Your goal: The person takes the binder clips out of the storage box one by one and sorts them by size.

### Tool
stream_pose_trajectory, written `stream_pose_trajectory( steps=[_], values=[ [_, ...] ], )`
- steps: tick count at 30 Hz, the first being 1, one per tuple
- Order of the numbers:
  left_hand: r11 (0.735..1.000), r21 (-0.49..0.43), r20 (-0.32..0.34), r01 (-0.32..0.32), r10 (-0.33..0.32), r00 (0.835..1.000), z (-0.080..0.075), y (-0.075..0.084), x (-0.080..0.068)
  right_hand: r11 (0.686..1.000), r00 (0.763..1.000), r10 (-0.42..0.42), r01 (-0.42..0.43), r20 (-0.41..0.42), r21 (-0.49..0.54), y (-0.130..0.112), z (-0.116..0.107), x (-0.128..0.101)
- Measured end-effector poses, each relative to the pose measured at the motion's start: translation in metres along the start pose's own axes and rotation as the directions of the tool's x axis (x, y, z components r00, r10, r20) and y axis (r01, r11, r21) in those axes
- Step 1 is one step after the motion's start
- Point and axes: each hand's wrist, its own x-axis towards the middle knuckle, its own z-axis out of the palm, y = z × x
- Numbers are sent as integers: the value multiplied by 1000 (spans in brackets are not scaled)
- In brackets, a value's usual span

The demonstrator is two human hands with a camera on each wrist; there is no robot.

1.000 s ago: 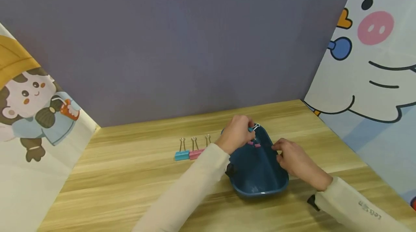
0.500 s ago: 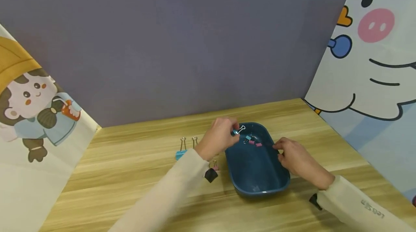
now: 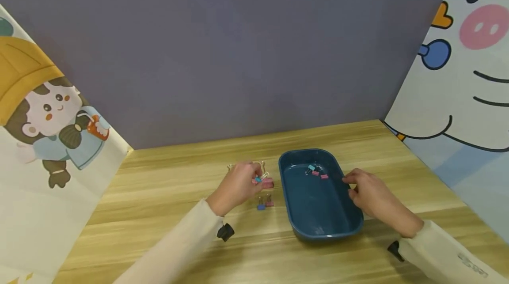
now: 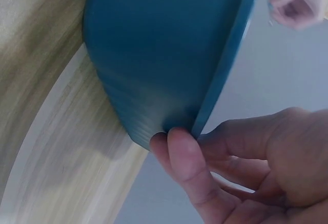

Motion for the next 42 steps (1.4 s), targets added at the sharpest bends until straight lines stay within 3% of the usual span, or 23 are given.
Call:
stream_pose_trajectory(
  steps=[6, 11, 19, 29, 33, 42],
  values=[
    [997, -25, 97, 68, -66, 993, 9, -22, -24, 1000, 999, -12, 12, -33, -6, 4, 0, -4],
    [991, -35, 165, 126, -119, 979, 22, -36, -35, 1000, 999, -14, 13, -37, -3, 6, -1, -4],
    [986, -39, 228, 164, -151, 962, 41, -42, -40, 1000, 999, -27, 26, -37, -12, 6, -1, -3],
    [980, -59, 234, 191, -173, 957, 45, -43, -40, 999, 999, -33, 33, -35, 0, 2, 1, 0],
    [983, -45, 234, 179, -164, 958, 42, -42, -40, 1000, 999, -24, 25, -23, 9, 1, 2, 1],
    [997, -3, 213, 73, -71, 975, 46, -43, -36, 999, 999, -27, 27, -18, 19, 2, 0, 1]
  ],
)
